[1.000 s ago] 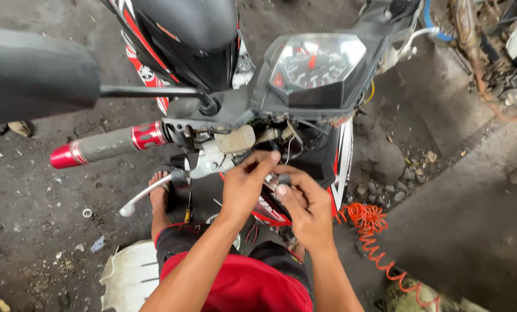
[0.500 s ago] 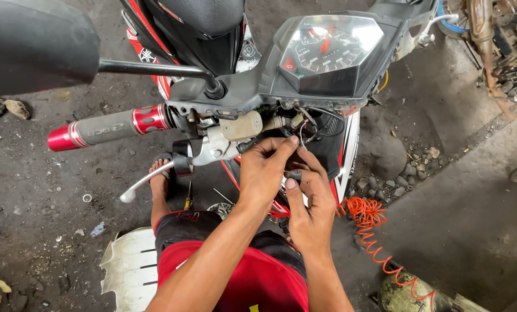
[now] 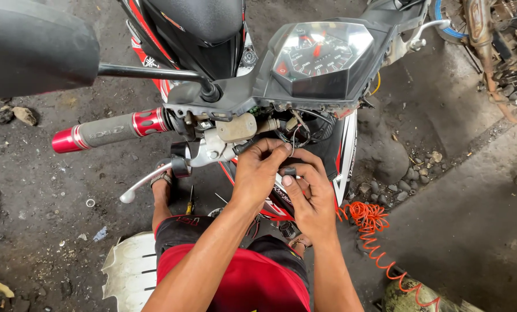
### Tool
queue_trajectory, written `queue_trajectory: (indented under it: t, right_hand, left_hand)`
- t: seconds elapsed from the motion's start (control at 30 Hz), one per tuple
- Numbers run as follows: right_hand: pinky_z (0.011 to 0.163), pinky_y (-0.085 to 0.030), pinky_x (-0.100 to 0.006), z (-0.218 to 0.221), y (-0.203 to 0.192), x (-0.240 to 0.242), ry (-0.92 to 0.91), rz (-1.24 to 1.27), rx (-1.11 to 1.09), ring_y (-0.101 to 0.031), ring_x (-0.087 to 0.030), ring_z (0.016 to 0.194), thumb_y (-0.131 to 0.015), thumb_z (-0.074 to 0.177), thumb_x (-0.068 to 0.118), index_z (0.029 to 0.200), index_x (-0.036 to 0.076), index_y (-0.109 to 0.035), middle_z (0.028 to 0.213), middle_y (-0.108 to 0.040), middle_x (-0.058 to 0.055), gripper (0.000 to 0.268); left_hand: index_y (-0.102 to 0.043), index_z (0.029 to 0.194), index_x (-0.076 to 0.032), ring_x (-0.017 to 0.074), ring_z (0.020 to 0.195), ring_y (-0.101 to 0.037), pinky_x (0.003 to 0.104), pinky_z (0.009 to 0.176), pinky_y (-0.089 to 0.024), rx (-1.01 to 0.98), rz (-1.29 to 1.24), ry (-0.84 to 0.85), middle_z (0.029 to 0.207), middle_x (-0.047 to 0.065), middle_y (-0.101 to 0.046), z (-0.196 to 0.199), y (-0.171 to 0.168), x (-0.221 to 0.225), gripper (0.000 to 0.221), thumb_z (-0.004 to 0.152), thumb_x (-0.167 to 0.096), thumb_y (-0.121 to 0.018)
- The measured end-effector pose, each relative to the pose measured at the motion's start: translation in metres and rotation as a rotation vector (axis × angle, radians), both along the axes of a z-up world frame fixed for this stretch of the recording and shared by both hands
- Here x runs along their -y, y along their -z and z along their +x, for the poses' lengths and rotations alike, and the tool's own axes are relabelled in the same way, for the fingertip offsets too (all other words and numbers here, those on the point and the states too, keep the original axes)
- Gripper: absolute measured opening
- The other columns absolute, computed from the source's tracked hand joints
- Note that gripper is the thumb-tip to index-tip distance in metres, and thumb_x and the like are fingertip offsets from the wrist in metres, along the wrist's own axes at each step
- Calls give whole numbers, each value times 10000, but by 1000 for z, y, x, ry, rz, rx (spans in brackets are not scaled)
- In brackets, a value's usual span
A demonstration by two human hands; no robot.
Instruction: Repairing the electrical wiring behind the headlight of a motorcycle
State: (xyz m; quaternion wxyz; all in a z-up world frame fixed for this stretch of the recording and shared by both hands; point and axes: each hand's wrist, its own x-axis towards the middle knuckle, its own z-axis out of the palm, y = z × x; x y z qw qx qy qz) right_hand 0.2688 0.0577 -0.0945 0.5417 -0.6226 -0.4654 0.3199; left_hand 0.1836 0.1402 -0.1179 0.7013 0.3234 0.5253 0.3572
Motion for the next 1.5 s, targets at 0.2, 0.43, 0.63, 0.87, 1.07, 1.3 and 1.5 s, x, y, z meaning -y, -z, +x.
queue_trajectory:
  t: [0.2,0.43,0.63,0.87,1.07,1.3,1.5]
  right_hand:
    - [788,-626,-353,3,-7,-7,-23,-3,55,-649,-224,1041,-603,998,56,1018,-21,-704,1187,-602,-166,129]
    - [875,-604,-399,-7,-6,-15,41,-16,152,-657,-253,1055,-611,1006,38,1050,2,-728,1151,-572,-156,130]
    - [908,-586,-378,-7,-2,-15,159,5,129,-649,-212,1038,-658,987,45,1045,3,-760,1104,-604,-139,125]
    - [807,-603,-316,2,0,-17,226,58,153,-654,-153,933,-673,990,68,1046,0,-776,1076,-614,-118,136]
    - [765,-621,-301,5,-17,-24,158,105,52,-641,-162,930,-646,987,51,1018,-49,-757,1057,-625,-146,153]
    - [781,-612,-340,25,-7,-26,31,155,-283,-641,-240,943,-589,967,82,966,-90,-703,958,-623,-209,206]
    - [776,-598,-364,42,0,-34,22,143,-282,-648,-253,872,-603,955,81,941,-106,-675,889,-632,-217,202]
  left_hand:
    - [-788,884,-73,120,735,-604,256,675,-499,13,11,8,753,57,-681,-1,4,-1,135,837,-198,-769]
    - [-792,877,-111,121,787,-629,244,758,-490,2,-60,52,800,56,-715,-12,-24,-9,184,890,-281,-722]
    - [-803,885,-168,110,851,-656,247,847,-486,-67,-120,47,814,34,-752,-5,5,-9,231,863,-389,-742]
    - [-757,952,-94,85,824,-635,270,858,-522,-28,38,-35,790,-13,-688,-9,11,-8,238,781,-220,-863]
    - [-732,989,-56,85,782,-641,261,828,-539,172,174,-56,783,21,-692,-1,28,-5,219,895,-234,-818]
    - [-689,974,-24,212,769,-666,367,752,-544,-116,466,-50,805,108,-706,-8,5,1,256,925,-269,-748]
    - [-716,1070,-9,213,854,-740,346,815,-579,-164,587,-103,934,125,-758,-9,34,6,242,878,-131,-799]
